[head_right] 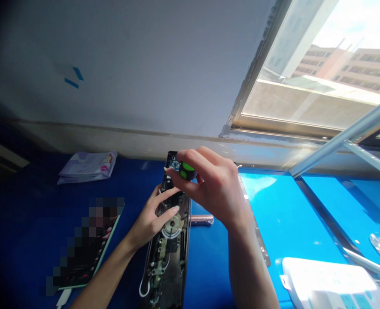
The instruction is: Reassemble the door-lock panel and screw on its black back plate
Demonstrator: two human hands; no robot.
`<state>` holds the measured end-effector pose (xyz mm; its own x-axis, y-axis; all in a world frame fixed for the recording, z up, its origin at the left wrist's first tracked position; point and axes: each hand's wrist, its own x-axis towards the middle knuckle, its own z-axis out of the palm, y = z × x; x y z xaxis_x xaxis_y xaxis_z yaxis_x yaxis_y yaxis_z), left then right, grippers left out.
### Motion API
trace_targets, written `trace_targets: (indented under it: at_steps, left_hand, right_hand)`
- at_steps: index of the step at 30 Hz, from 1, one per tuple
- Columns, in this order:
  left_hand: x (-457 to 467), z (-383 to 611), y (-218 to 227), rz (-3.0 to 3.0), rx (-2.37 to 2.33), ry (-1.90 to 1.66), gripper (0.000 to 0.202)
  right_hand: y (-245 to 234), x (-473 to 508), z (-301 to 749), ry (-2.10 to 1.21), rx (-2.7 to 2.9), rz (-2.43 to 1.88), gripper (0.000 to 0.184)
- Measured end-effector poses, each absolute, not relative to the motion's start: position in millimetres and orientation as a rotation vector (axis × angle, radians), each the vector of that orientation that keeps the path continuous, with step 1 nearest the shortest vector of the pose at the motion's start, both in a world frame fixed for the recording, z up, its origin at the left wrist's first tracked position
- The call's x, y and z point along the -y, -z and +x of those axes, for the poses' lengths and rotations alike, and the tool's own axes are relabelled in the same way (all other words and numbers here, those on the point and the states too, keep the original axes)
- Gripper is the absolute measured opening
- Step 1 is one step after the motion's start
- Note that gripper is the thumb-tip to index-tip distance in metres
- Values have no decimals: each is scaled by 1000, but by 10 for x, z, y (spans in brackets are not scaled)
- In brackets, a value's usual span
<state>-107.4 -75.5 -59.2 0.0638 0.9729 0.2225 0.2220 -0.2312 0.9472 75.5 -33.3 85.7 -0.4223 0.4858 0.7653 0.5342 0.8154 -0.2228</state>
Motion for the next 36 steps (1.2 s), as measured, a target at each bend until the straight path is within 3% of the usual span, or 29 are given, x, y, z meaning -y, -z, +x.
trace_targets:
  at_steps: [8, 36]
  left_hand:
    - [750, -1067, 586, 1581, -1246, -1245, 43]
    - [753, -1053, 604, 1603, -1247, -1259, 41]
  right_hand:
    - [-888, 370, 768, -110, 2195, -694, 9]
    - [-876, 363, 762, -14, 2121, -732, 11]
